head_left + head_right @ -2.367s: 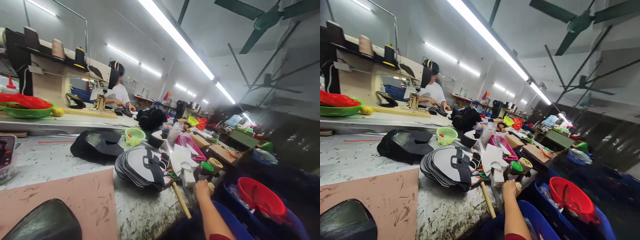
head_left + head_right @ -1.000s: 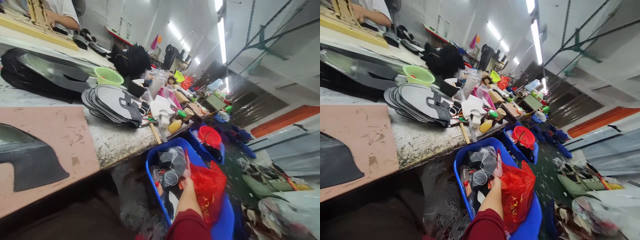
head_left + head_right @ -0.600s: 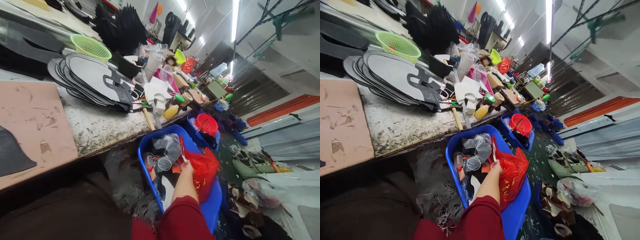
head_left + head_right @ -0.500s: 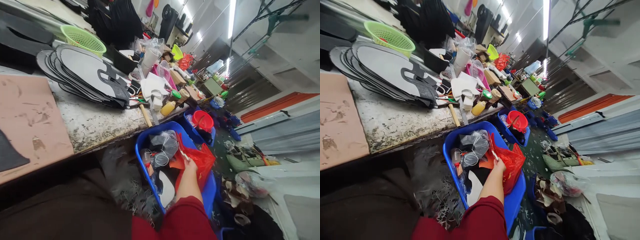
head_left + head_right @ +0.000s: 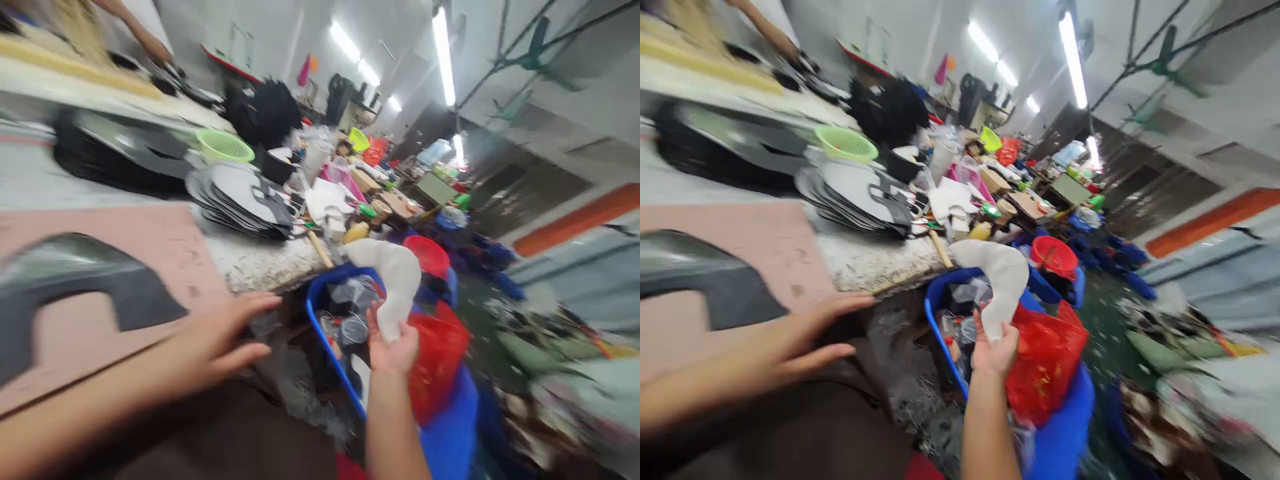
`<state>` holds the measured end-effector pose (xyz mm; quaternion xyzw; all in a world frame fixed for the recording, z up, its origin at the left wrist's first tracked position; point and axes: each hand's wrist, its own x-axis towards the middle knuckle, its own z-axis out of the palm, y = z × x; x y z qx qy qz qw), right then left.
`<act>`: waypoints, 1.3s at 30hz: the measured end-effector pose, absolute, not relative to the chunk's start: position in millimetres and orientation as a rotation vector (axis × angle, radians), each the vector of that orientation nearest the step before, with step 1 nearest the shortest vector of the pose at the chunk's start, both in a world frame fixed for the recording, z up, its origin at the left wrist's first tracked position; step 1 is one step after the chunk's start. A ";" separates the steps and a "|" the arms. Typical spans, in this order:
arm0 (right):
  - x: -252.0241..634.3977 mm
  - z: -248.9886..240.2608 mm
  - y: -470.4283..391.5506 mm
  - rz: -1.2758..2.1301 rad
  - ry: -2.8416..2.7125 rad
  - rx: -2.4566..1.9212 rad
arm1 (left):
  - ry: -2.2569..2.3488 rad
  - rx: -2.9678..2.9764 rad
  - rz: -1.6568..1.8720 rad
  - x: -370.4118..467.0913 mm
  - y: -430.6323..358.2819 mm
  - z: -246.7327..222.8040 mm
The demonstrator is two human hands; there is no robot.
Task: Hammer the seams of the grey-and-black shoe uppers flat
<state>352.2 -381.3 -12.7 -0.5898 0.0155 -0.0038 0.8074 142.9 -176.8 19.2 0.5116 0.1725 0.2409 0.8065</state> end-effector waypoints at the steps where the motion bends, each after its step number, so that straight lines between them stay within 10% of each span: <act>1: 334.0 -13.4 -361.3 0.035 -0.019 -1.239 | 0.280 1.264 0.459 143.4 -173.3 22.2; 15: 184.0 -20.7 -224.7 -0.581 -1.874 -1.287 | 0.509 0.720 0.851 81.6 -152.0 -3.2; 39: 194.1 14.3 -216.2 -0.470 -1.713 -1.408 | 0.613 0.607 0.705 72.0 -147.2 -3.7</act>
